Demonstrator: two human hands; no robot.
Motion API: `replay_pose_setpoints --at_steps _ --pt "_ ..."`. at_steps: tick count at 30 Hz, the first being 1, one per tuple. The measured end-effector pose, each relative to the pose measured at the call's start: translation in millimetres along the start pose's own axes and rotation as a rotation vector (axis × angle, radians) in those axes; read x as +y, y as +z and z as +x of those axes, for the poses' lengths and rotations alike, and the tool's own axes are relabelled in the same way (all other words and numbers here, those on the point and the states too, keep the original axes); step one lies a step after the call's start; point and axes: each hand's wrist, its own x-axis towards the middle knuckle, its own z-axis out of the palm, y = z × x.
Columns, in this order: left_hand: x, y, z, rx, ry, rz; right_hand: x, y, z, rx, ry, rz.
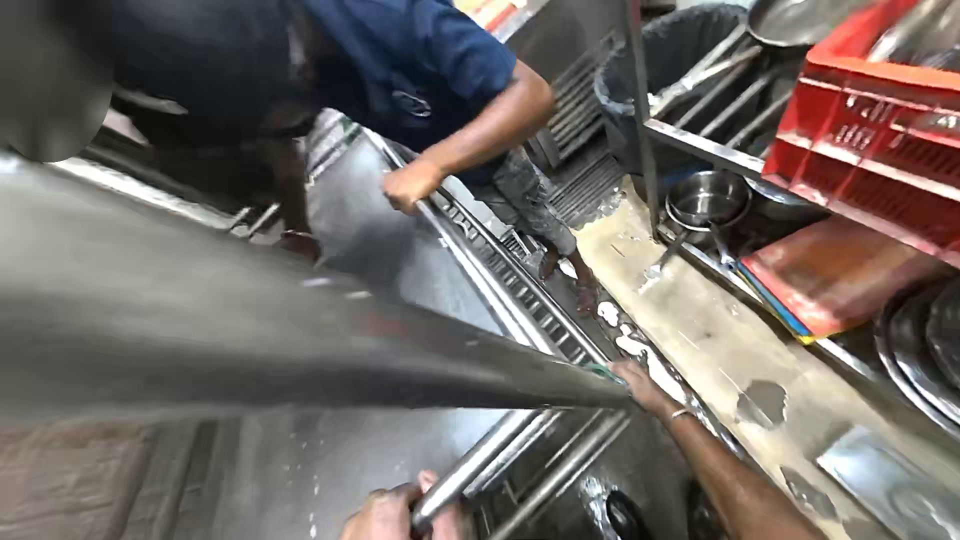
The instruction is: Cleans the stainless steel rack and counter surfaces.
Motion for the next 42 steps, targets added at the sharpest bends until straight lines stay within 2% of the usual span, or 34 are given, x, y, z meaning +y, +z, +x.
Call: replay_pose_setpoints --at_steps 3,6,9,11,14,15,17,20,23,26,29,33,42 --pt "-1 -4 1 0.001 0.006 -0.056 39 2 10 0.027 0.169 -0.074" --pt "-1 -6 0 0.008 0.002 -0.093 12 10 -6 0.196 0.201 0.026" --pt "-1 -5 -3 0.027 0.002 -0.147 -21 18 -34 0.373 0.007 0.193" --pt "0 -7 -3 0.035 -0.017 -0.172 -63 23 -59 0.469 -0.185 0.265" --pt "3 -9 -1 0.045 -0.041 -0.238 -140 27 -98 0.467 -0.511 0.375" --pt "4 -9 -1 0.051 -0.043 -0.259 -163 30 -109 0.478 -0.568 0.360" --pt "4 -9 -2 0.061 -0.049 -0.282 -178 34 -121 0.483 -0.634 0.269" --pt "2 -8 -4 0.052 -0.027 -0.305 -158 35 -124 0.487 -0.559 0.070" --pt "3 -5 -4 0.078 -0.035 -0.299 -118 37 -116 0.467 -0.346 -0.153" --pt "5 -1 -4 0.116 -0.042 -0.284 -63 44 -100 0.430 -0.129 -0.221" --pt "7 2 -5 0.150 -0.057 -0.272 -20 54 -82 0.481 -0.054 -0.210" --pt "9 5 -8 0.185 -0.092 -0.278 -19 52 -77 0.469 -0.030 -0.260" --pt "32 14 -24 0.304 -0.245 -0.358 -53 7 -80 0.158 0.045 -0.443"
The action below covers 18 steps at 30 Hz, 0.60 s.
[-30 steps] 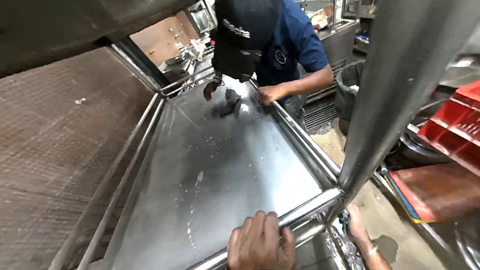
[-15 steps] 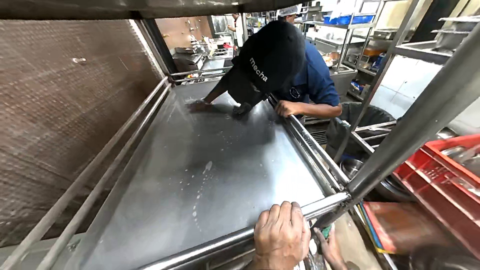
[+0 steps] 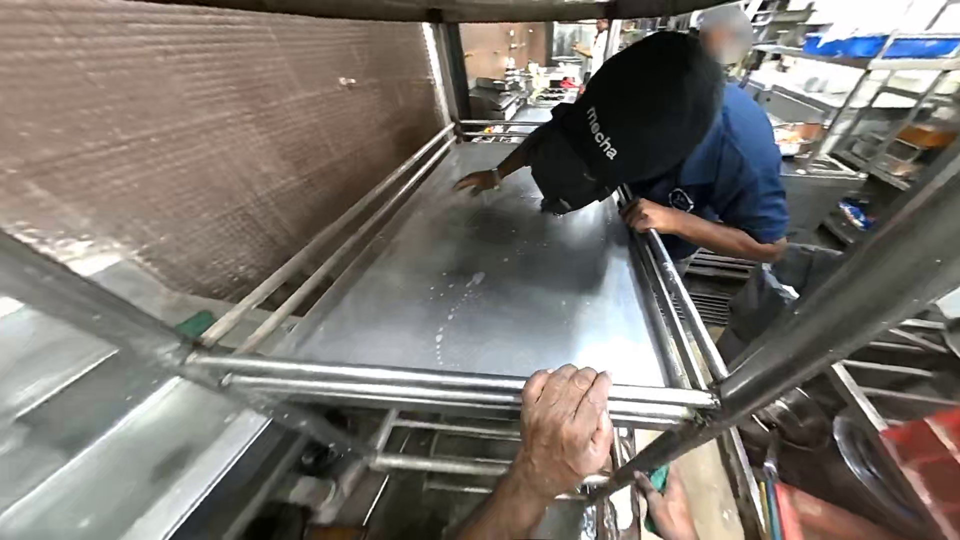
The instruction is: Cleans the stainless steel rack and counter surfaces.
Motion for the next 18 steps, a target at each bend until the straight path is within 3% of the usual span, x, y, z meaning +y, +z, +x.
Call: replay_pose_setpoints --at_steps 7,10,15,18 --pt "4 -20 -50 -0.023 -0.116 -0.256 7 -31 -1 -0.250 0.031 -0.249" --pt "-1 -30 -86 -0.044 -0.285 -0.366 12 -30 -4 -0.424 0.029 -0.307" --pt "-13 -45 -159 -0.082 -0.762 -0.514 -6 -16 -14 -0.653 -0.222 -0.400" --pt "-22 -61 -184 -0.100 -0.858 -0.474 -49 -7 -24 -0.782 -0.404 -0.538"
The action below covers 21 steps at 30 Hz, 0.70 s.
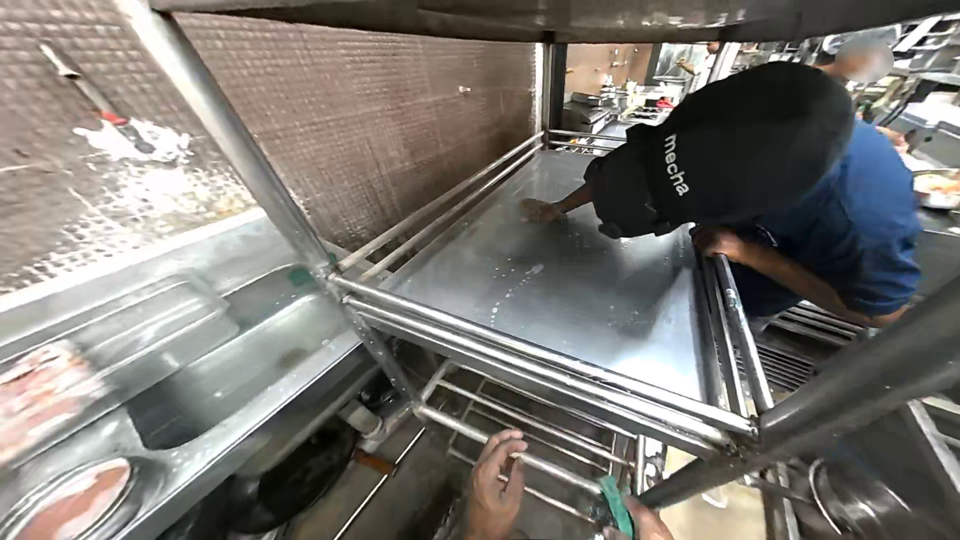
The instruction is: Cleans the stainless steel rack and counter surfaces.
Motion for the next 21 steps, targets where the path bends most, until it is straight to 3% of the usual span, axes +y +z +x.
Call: replay_pose_setpoints --at_steps 8,14,18,21 --pt "-31 -43 6 0.146 0.010 0.010 -156 -28 17 -0.105 -0.478 -0.266" --pt "-54 -98 17 0.242 0.063 0.076 -266 -39 18 -0.203 -0.892 -0.260" --pt "-78 -146 26 0.344 0.075 0.081 -331 -58 20 -0.137 -1.123 -0.277" --pt "-91 -180 29 0.400 -0.035 0.068 -380 -78 29 -0.042 -1.215 -0.259"
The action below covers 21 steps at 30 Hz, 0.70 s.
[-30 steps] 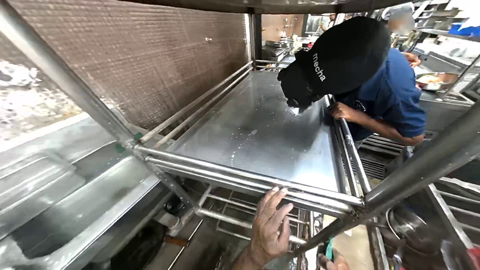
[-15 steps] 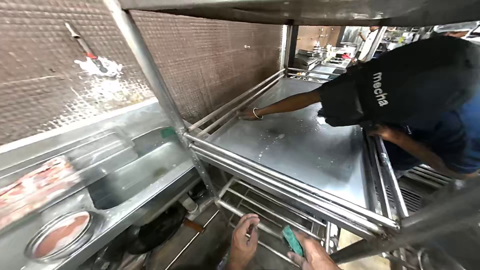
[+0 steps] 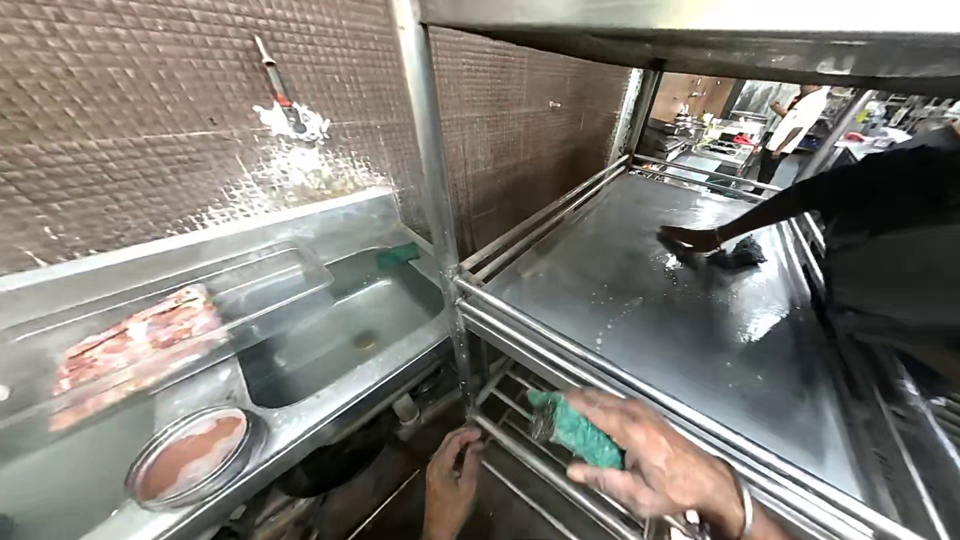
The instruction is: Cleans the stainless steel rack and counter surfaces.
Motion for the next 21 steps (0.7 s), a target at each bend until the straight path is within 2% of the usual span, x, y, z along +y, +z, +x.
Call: replay_pose_setpoints --at_steps 3,6,12,15,17,19,21 --pt "-16 -21 17 0.053 -0.095 -0.015 9 -32 52 0.065 0.075 -0.074" --pt "-31 -39 31 0.069 -0.152 -0.037 37 -57 113 0.086 0.180 -0.082" --pt "-52 -58 44 0.067 -0.207 -0.164 113 -51 223 0.158 0.377 -0.069" --pt "-60 -72 37 0.064 -0.255 -0.146 135 -33 274 0.212 0.300 -0.172" --pt "-63 -80 28 0.075 -0.310 -0.123 145 -18 299 0.185 0.197 -0.239" --pt "-69 -89 19 0.090 -0.370 -0.095 151 4 310 0.105 0.053 -0.252" --pt "-73 -95 13 0.121 -0.427 -0.074 151 15 306 -0.054 -0.068 -0.265"
